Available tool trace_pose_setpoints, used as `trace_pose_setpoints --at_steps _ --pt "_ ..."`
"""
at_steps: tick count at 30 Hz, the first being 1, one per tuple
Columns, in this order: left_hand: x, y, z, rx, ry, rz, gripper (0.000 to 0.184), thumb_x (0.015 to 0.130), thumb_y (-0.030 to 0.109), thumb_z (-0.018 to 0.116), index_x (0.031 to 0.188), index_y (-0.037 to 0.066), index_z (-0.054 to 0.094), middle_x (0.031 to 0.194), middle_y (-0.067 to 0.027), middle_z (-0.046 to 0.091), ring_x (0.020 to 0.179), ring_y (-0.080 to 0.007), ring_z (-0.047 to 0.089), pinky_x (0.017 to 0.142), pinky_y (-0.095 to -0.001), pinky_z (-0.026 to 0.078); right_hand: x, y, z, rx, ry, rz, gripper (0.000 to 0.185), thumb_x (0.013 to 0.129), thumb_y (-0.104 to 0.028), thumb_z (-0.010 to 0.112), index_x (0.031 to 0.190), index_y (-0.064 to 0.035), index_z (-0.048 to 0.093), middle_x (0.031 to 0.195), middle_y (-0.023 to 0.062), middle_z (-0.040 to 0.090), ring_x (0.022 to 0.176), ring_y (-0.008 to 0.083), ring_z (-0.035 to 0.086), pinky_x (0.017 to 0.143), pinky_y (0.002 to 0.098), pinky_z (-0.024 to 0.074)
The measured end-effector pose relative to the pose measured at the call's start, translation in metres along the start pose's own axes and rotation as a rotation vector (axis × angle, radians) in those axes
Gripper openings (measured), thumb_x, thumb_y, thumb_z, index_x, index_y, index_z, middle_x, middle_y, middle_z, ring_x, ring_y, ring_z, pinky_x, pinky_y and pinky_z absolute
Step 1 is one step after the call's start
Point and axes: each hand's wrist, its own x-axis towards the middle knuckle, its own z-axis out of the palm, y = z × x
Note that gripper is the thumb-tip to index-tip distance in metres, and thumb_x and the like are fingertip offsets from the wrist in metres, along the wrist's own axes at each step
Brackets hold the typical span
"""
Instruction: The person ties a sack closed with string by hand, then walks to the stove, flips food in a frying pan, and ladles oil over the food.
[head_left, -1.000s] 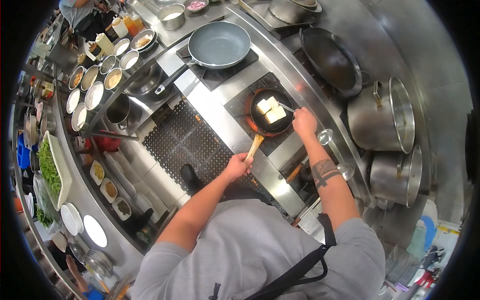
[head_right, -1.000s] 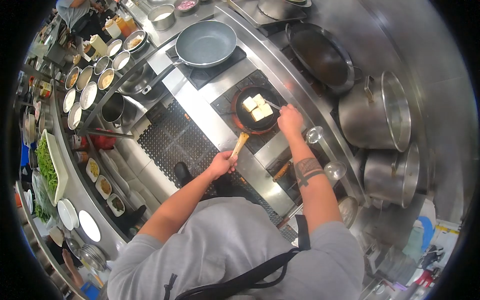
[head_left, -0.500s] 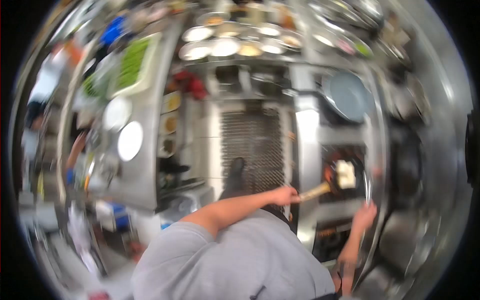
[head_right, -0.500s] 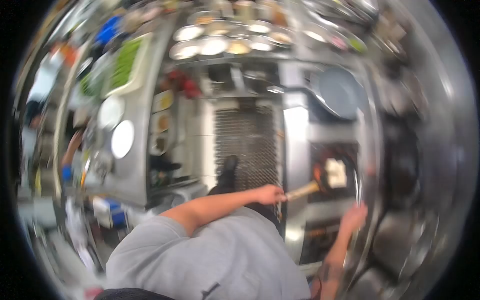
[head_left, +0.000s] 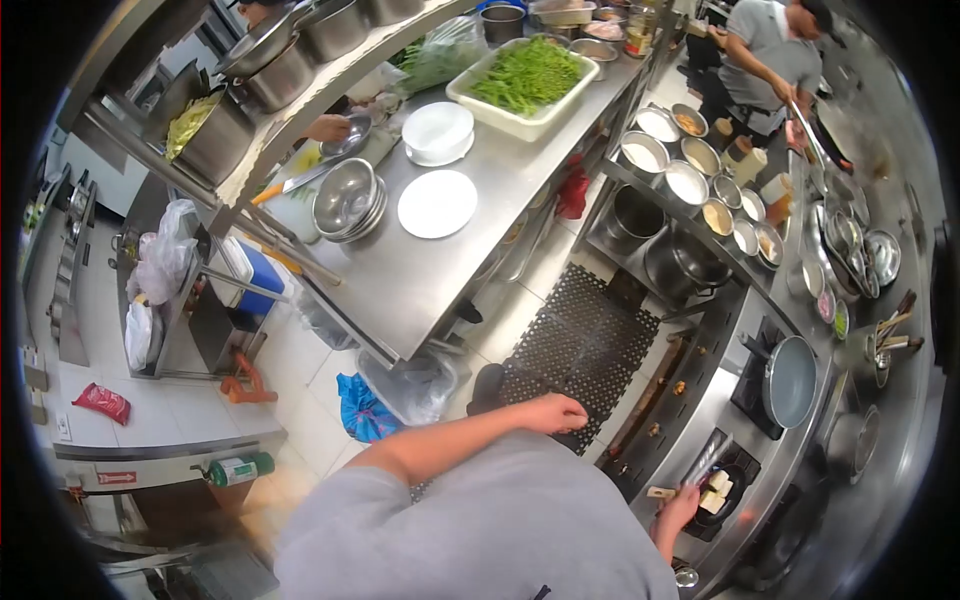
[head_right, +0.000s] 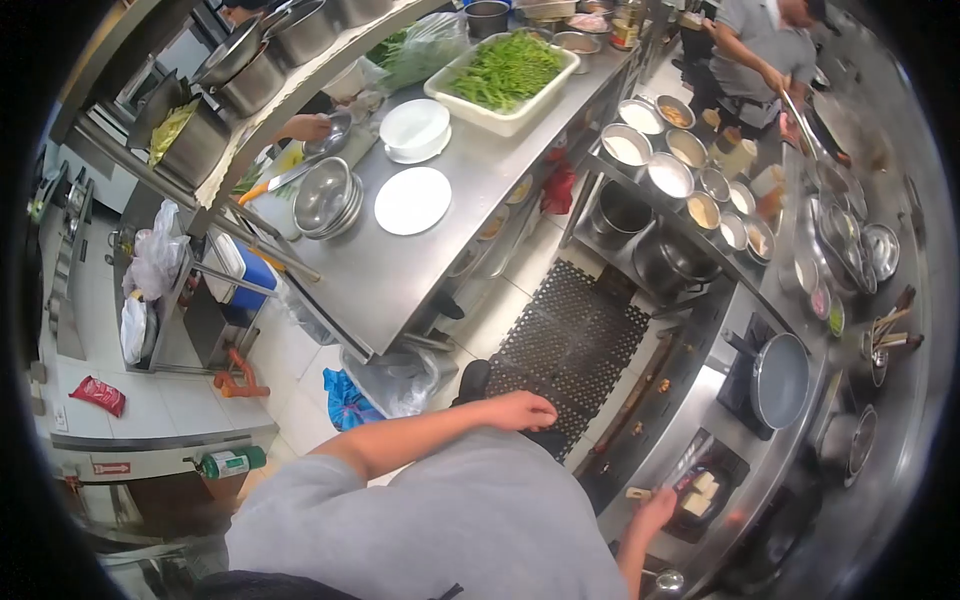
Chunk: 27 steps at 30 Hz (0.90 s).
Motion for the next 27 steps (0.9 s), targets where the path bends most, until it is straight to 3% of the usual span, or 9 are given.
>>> trace_pose_setpoints --at_steps 3,6,8,10,13,14,19,24,27 --pt "-0.016 0.020 -0.016 -0.080 -0.083 0.057 0.047 0.099 0.033 0.058 0.133 0.001 0.055 0.108 -0.0105 0.068 0.090 -0.0168 0.068 0.082 -0.0331 0.054 -0.044 -0.048 0.120 -0.001 -0.284 0.061 0.017 0.103 -0.029 0.050 0.109 -0.0133 0.051 0.084 -0.0008 0.053 0.059 0.0065 0.045 0.045 0.0215 0.0355" --pt "-0.020 0.012 -0.024 -0.392 0.176 0.279 0.067 0.098 0.033 0.062 0.148 0.001 0.032 0.118 -0.0157 0.064 0.088 -0.0192 0.067 0.079 -0.0341 0.054 -0.100 -0.078 0.230 -0.172 -0.610 0.022 0.028 0.103 -0.024 0.049 0.124 -0.0062 0.051 0.082 -0.0010 0.054 0.061 0.0055 0.045 0.048 0.0212 0.0369" --pt "-0.050 0.044 -0.064 -0.722 0.059 0.167 0.054 0.098 0.032 0.062 0.138 0.000 0.045 0.113 -0.0127 0.066 0.086 -0.0174 0.066 0.072 -0.0329 0.055 -0.143 -0.098 0.289 -0.301 -0.848 -0.138 0.029 0.104 -0.018 0.048 0.128 -0.0031 0.053 0.085 -0.0010 0.058 0.065 0.0054 0.050 0.056 0.0223 0.0420" --pt "-0.063 0.042 -0.093 -0.784 0.228 0.040 0.040 0.097 0.029 0.062 0.124 0.000 0.057 0.104 -0.0100 0.068 0.082 -0.0155 0.065 0.066 -0.0315 0.054 -0.164 -0.105 0.324 -0.439 -0.944 -0.187 0.030 0.102 -0.014 0.051 0.129 -0.0019 0.055 0.096 0.0018 0.064 0.080 0.0084 0.058 0.070 0.0243 0.0487" --pt "-0.075 0.023 -0.125 -0.766 0.504 0.134 0.028 0.094 0.025 0.064 0.104 0.000 0.066 0.095 -0.0075 0.071 0.086 -0.0138 0.068 0.074 -0.0268 0.054 -0.163 -0.093 0.336 -0.349 -0.957 -0.242 0.034 0.100 -0.011 0.056 0.132 -0.0011 0.055 0.110 0.0060 0.066 0.100 0.0125 0.061 0.087 0.0268 0.0494" --pt "-0.084 0.024 -0.139 -0.775 0.555 0.111 0.026 0.094 0.024 0.065 0.102 -0.001 0.066 0.095 -0.0074 0.071 0.086 -0.0141 0.069 0.076 -0.0267 0.054 -0.156 -0.093 0.328 -0.429 -0.899 -0.148 0.037 0.097 -0.011 0.060 0.133 -0.0001 0.055 0.117 0.0088 0.066 0.111 0.0156 0.060 0.097 0.0288 0.0468" --pt "-0.106 -0.025 -0.185 -0.621 0.684 0.014 0.022 0.092 0.020 0.068 0.097 -0.001 0.067 0.086 -0.0058 0.068 0.078 -0.0133 0.067 0.069 -0.0300 0.057 -0.079 -0.001 0.230 -0.503 -0.415 -0.243 0.032 0.095 -0.019 0.064 0.121 0.0002 0.062 0.111 0.0092 0.067 0.102 0.0171 0.062 0.093 0.0313 0.0481" --pt "-0.110 -0.041 -0.180 -0.359 0.621 -0.116 0.024 0.089 0.019 0.070 0.099 -0.002 0.066 0.080 -0.0067 0.067 0.067 -0.0123 0.060 0.062 -0.0254 0.049 -0.055 0.071 0.117 -0.416 0.594 -0.188 0.040 0.083 -0.034 0.074 0.086 0.0032 0.059 0.081 0.0131 0.062 0.078 0.0240 0.059 0.076 0.0370 0.0481" --pt "-0.090 -0.042 -0.167 -0.271 0.495 -0.138 0.025 0.088 0.018 0.072 0.101 -0.003 0.066 0.081 -0.0087 0.067 0.067 -0.0137 0.061 0.062 -0.0257 0.049 -0.045 0.096 0.071 -0.618 1.084 -0.123 0.047 0.082 -0.039 0.075 0.090 0.0048 0.059 0.084 0.0154 0.062 0.081 0.0254 0.059 0.075 0.0374 0.0481"
